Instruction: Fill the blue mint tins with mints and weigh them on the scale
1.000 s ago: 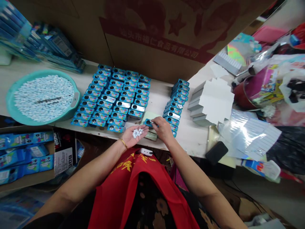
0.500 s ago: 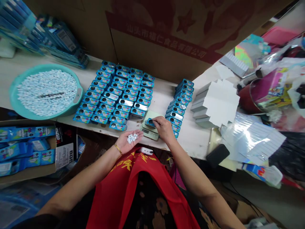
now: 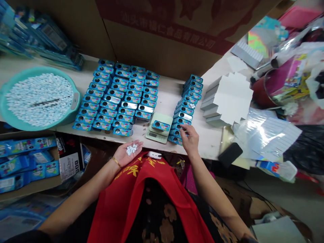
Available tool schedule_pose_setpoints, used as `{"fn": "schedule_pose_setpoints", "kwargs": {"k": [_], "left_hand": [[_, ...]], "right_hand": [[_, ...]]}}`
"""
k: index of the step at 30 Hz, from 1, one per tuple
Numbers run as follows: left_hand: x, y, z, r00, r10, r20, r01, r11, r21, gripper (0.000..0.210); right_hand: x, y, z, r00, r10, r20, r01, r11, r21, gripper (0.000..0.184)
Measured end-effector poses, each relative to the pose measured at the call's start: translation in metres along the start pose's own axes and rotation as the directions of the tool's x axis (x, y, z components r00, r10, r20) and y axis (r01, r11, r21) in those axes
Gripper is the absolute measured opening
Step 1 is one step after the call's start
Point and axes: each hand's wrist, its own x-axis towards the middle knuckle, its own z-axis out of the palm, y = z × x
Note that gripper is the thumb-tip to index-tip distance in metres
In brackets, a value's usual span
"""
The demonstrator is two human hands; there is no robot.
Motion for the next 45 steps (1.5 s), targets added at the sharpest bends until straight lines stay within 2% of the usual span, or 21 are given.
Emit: {"fn": "schedule_pose_setpoints", "kwargs": {"k": [5,9,13,17,19,21,23,25,28,30,33,38,42,45], "left_hand": [[-0.002,0.000,0.003,1.000,0.007,0.002,-0.007,0.999,0.037,0.029],[-0.001,-0.002,0.002,1.000,0.009,0.002,-0.009,0.999,0.039,0.028],[0.000,-0.003,-0.002,1.000,0.009,0.007,-0.009,1.000,0.025,0.028],[0.002,-0.005,0.004,0.998,-0.009,0.057,0.007,1.000,0.021,0.030],[0.004,-0.006,0.013,0.993,-0.032,0.113,0.030,0.999,0.023,0.029],[0.007,-0.009,0.024,0.988,-0.045,0.146,0.042,0.999,0.025,0.026],[0.009,-0.011,0.032,0.986,-0.048,0.161,0.044,0.999,0.030,0.025],[0.010,-0.013,0.036,0.980,-0.064,0.188,0.057,0.998,0.041,0.026],[0.011,-0.014,0.039,0.971,-0.101,0.216,0.093,0.995,0.048,0.026],[0.014,-0.015,0.043,0.974,-0.110,0.196,0.102,0.993,0.050,0.025],[0.019,-0.014,0.052,0.979,-0.091,0.181,0.082,0.995,0.057,0.024],[0.023,-0.009,0.067,0.975,-0.040,0.218,0.024,0.997,0.073,0.023],[0.023,-0.001,0.068,0.967,-0.037,0.254,0.014,0.996,0.093,0.031],[0.022,0.004,0.065,0.966,-0.009,0.258,-0.013,0.996,0.084,0.037]], "right_hand": [[0.009,0.000,0.007,1.000,-0.010,0.015,0.010,1.000,0.005,0.023],[0.015,-0.001,0.015,0.987,-0.092,0.134,0.101,0.993,-0.060,0.032],[0.021,-0.007,0.021,0.944,-0.186,0.271,0.225,0.967,-0.118,0.045],[0.012,-0.030,0.031,0.914,-0.230,0.334,0.278,0.955,-0.103,0.037],[-0.002,-0.049,0.041,0.851,-0.296,0.433,0.347,0.937,-0.041,0.030],[-0.019,-0.066,0.052,0.742,-0.356,0.568,0.439,0.899,-0.011,0.027],[-0.032,-0.077,0.061,0.661,-0.359,0.659,0.518,0.853,-0.054,0.026],[-0.038,-0.080,0.065,0.621,-0.356,0.698,0.578,0.809,-0.102,0.024],[-0.036,-0.075,0.062,0.558,-0.390,0.733,0.640,0.765,-0.080,0.018],[-0.032,-0.070,0.059,0.539,-0.399,0.742,0.650,0.757,-0.065,0.015],[-0.025,-0.064,0.057,0.569,-0.398,0.720,0.632,0.772,-0.072,0.013],[-0.008,-0.056,0.056,0.708,-0.371,0.601,0.498,0.865,-0.053,0.011],[0.016,-0.049,0.050,0.832,-0.304,0.464,0.346,0.938,-0.007,0.011],[0.033,-0.044,0.049,0.873,-0.253,0.417,0.296,0.954,-0.041,0.014]]}}
